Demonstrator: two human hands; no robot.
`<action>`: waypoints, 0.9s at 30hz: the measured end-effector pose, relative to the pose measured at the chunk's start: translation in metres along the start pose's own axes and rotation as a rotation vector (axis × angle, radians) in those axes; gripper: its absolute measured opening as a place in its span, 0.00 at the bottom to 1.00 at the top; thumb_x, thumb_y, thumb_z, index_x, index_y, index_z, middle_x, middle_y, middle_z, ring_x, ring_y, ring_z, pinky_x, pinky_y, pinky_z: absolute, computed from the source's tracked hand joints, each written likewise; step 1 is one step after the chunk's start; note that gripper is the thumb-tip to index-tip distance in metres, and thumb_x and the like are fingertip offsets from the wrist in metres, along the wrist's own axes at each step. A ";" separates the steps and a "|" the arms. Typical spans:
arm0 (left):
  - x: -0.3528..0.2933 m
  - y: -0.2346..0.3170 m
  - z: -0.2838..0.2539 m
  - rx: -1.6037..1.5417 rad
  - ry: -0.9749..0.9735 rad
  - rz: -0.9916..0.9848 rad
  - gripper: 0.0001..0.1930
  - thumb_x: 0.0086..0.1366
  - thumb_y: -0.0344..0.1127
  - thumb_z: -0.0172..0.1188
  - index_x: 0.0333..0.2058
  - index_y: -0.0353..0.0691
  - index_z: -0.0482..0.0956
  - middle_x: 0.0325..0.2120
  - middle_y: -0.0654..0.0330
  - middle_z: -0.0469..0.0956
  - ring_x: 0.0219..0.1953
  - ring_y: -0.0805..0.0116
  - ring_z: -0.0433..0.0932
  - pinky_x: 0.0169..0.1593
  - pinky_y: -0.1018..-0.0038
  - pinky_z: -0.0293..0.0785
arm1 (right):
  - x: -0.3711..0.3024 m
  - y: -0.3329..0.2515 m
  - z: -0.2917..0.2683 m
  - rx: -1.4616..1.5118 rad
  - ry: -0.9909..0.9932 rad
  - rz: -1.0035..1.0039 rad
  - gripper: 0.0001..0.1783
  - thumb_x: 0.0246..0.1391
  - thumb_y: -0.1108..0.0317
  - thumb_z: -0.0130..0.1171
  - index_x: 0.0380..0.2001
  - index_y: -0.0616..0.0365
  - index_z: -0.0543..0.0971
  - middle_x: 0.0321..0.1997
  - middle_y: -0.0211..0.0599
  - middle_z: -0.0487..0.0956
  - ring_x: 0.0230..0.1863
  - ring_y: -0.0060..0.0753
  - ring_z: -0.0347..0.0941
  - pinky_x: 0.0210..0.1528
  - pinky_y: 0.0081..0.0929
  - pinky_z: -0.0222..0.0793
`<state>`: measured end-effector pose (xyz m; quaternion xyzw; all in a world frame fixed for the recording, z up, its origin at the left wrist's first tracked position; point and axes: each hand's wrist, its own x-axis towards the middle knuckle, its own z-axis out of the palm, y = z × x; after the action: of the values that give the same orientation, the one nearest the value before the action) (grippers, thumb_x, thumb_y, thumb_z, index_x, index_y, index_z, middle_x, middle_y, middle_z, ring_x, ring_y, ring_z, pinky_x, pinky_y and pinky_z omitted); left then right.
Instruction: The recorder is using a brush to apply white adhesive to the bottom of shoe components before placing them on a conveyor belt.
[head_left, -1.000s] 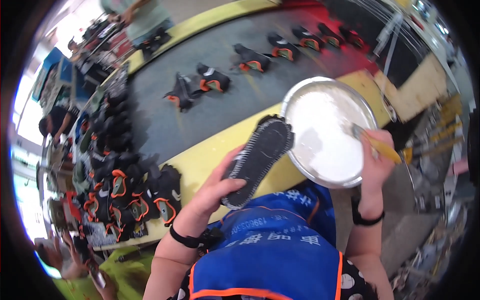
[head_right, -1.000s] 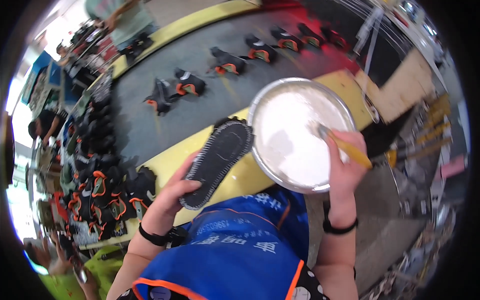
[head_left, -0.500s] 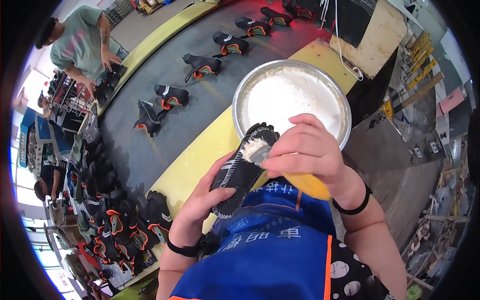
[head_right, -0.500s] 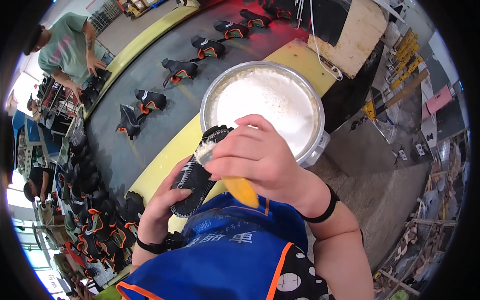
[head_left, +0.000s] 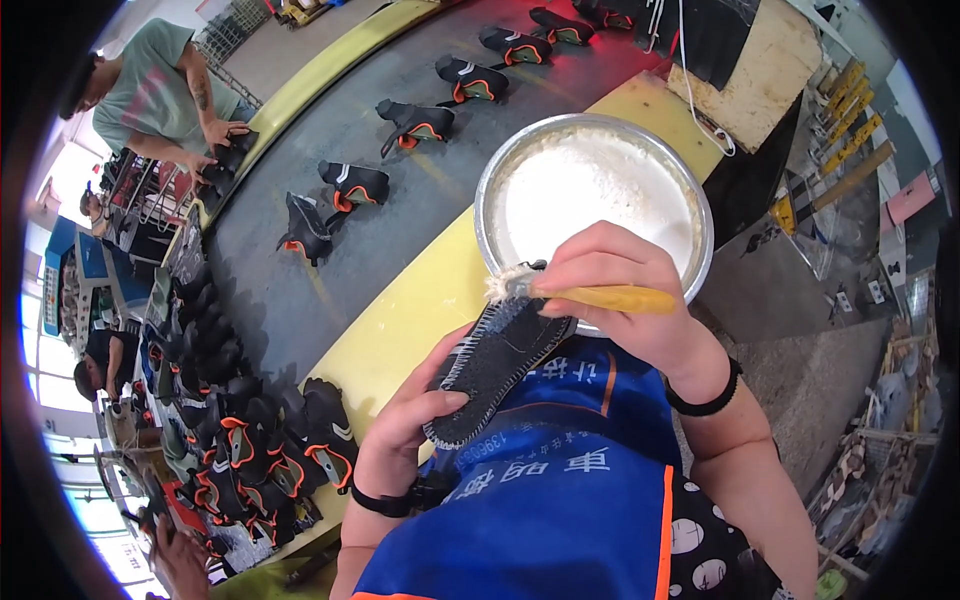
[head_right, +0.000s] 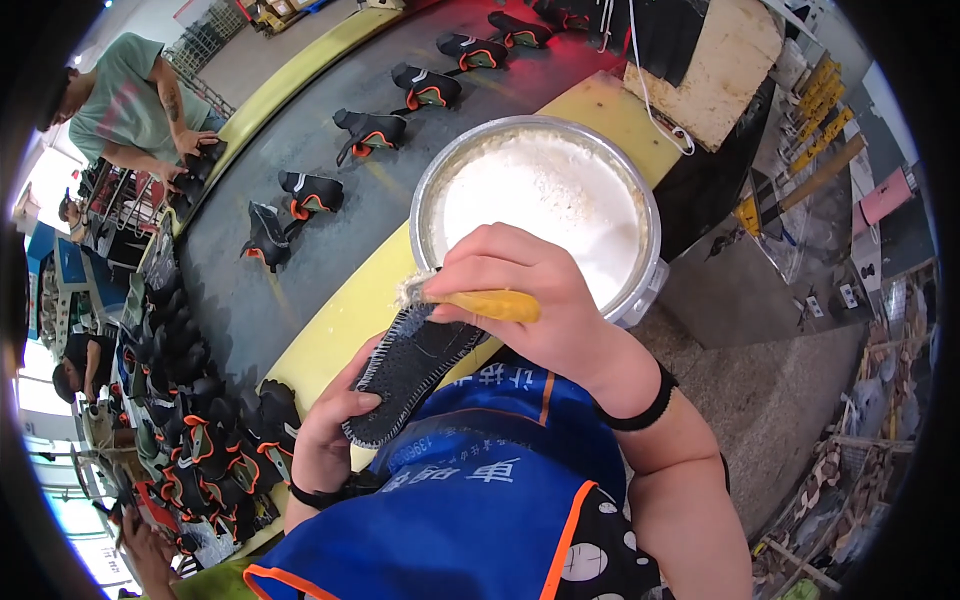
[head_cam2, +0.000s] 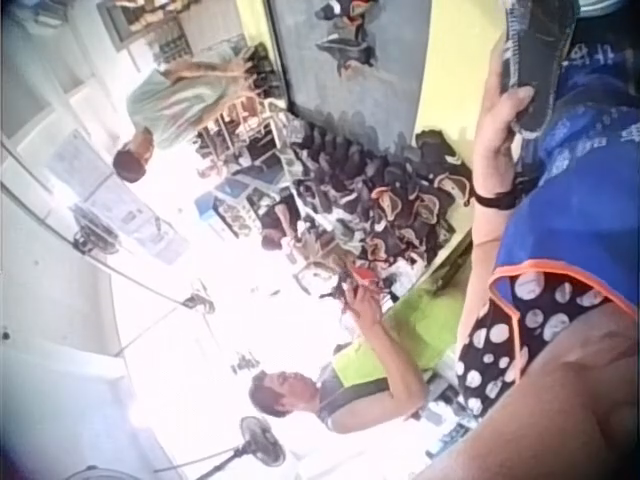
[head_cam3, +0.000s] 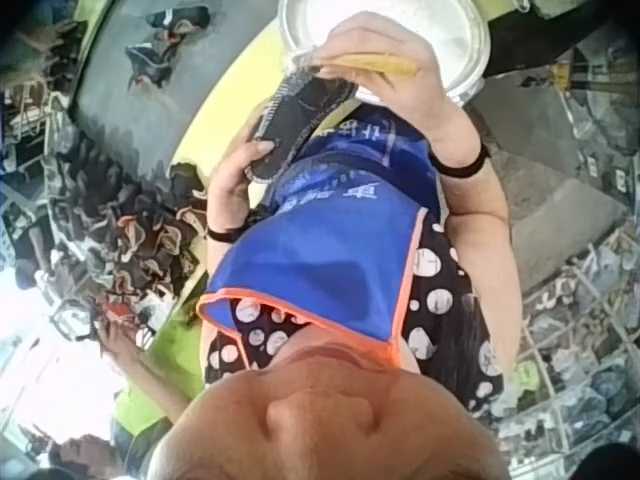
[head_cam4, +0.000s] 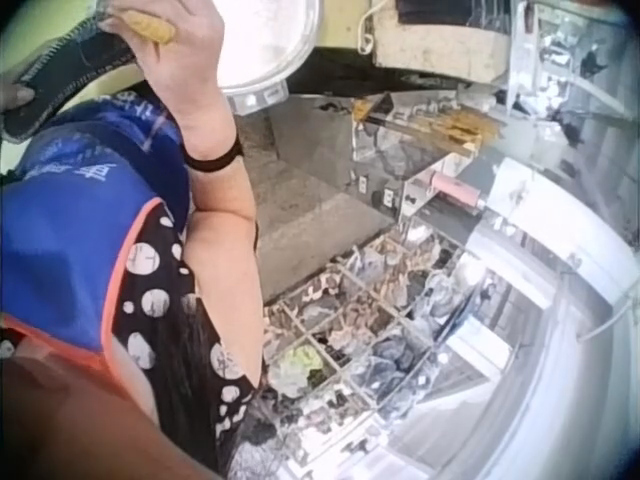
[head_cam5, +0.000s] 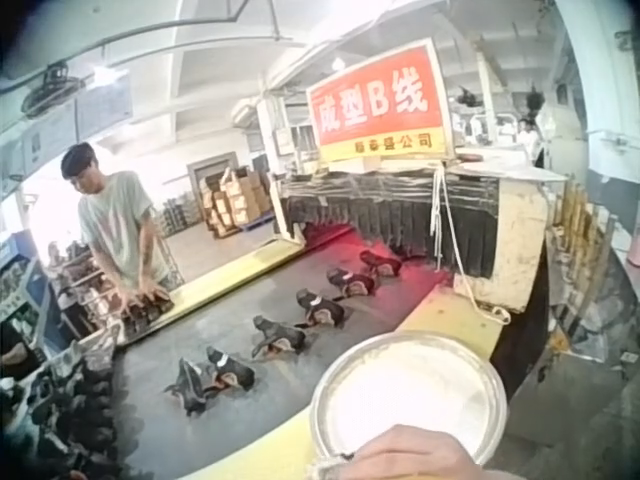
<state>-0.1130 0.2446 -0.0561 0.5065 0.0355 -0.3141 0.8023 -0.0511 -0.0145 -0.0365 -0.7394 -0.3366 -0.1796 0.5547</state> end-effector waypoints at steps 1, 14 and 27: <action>0.000 -0.003 -0.002 0.008 0.000 -0.002 0.47 0.49 0.36 0.59 0.69 0.32 0.55 0.64 0.48 0.65 0.66 0.59 0.66 0.69 0.68 0.57 | -0.001 0.002 0.000 0.000 0.002 -0.001 0.07 0.49 0.72 0.70 0.33 0.59 0.83 0.33 0.37 0.78 0.35 0.35 0.76 0.38 0.26 0.71; -0.005 -0.017 -0.012 0.168 0.074 0.165 0.49 0.48 0.36 0.62 0.70 0.35 0.54 0.63 0.48 0.65 0.65 0.58 0.67 0.68 0.66 0.58 | -0.020 0.008 0.020 -0.059 0.281 0.284 0.06 0.57 0.73 0.65 0.30 0.60 0.76 0.23 0.31 0.77 0.23 0.15 0.72 0.26 0.17 0.66; 0.010 -0.033 -0.019 0.297 0.143 0.420 0.47 0.53 0.37 0.62 0.71 0.38 0.51 0.63 0.48 0.65 0.63 0.59 0.68 0.65 0.65 0.62 | -0.027 -0.004 0.039 -0.090 0.298 0.366 0.10 0.58 0.72 0.63 0.26 0.60 0.74 0.18 0.29 0.73 0.20 0.16 0.67 0.24 0.19 0.62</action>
<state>-0.1178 0.2459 -0.0951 0.6359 -0.0603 -0.1057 0.7621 -0.0771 0.0149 -0.0638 -0.7775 -0.1032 -0.1981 0.5879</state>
